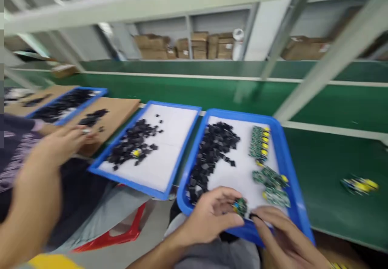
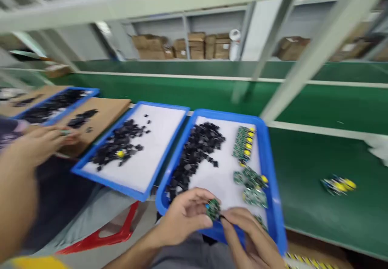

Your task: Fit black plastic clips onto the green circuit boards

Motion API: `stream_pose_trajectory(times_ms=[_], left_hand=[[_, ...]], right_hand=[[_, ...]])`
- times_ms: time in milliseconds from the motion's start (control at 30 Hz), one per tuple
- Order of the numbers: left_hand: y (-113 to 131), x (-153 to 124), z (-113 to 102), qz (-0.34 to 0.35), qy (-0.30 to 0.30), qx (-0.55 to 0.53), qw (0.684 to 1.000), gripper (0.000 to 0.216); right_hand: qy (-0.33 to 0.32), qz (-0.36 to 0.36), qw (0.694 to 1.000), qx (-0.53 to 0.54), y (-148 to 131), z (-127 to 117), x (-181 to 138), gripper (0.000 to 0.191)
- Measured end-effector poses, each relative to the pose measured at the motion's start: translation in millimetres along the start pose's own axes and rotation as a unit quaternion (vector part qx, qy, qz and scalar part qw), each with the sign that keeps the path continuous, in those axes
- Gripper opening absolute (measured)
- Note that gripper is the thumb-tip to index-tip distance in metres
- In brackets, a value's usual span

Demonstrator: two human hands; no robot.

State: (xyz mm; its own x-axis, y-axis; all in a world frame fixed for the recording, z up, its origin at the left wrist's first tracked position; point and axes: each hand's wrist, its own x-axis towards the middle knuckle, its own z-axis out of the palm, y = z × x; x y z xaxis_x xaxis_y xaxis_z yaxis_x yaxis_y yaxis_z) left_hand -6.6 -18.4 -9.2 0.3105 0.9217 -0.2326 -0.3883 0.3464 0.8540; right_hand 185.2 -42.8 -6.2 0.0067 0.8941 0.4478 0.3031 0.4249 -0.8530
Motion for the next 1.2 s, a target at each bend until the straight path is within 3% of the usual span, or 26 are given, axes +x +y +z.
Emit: stream_pose_trajectory(times_ms=[233, 533, 767, 967, 1200], left_hand=[[12.3, 10.0, -11.0, 0.002, -0.062, 0.033, 0.998, 0.04], [15.3, 12.2, -11.0, 0.036, -0.047, 0.122, 0.991, 0.037], [13.7, 12.2, -11.8, 0.047, -0.052, 0.131, 0.989, 0.037], [11.6, 11.4, -15.2, 0.054, -0.039, 0.143, 0.987, 0.034], [8.7, 13.0, -13.9, 0.086, -0.047, 0.175, 0.98, 0.035]], right_hand=[[0.007, 0.018, 1.0, 0.017, 1.2, 14.5, 13.2, 0.023], [-0.038, 0.005, 0.999, 0.011, -2.3, 14.1, 12.7, 0.028], [-0.017, 0.008, 1.0, -0.002, 1.2, 21.0, 8.2, 0.027], [0.014, 0.068, 0.997, 0.023, -0.4, 26.9, 9.1, 0.02], [-0.002, 0.015, 1.0, 0.0, 1.3, 26.6, 8.8, 0.024]])
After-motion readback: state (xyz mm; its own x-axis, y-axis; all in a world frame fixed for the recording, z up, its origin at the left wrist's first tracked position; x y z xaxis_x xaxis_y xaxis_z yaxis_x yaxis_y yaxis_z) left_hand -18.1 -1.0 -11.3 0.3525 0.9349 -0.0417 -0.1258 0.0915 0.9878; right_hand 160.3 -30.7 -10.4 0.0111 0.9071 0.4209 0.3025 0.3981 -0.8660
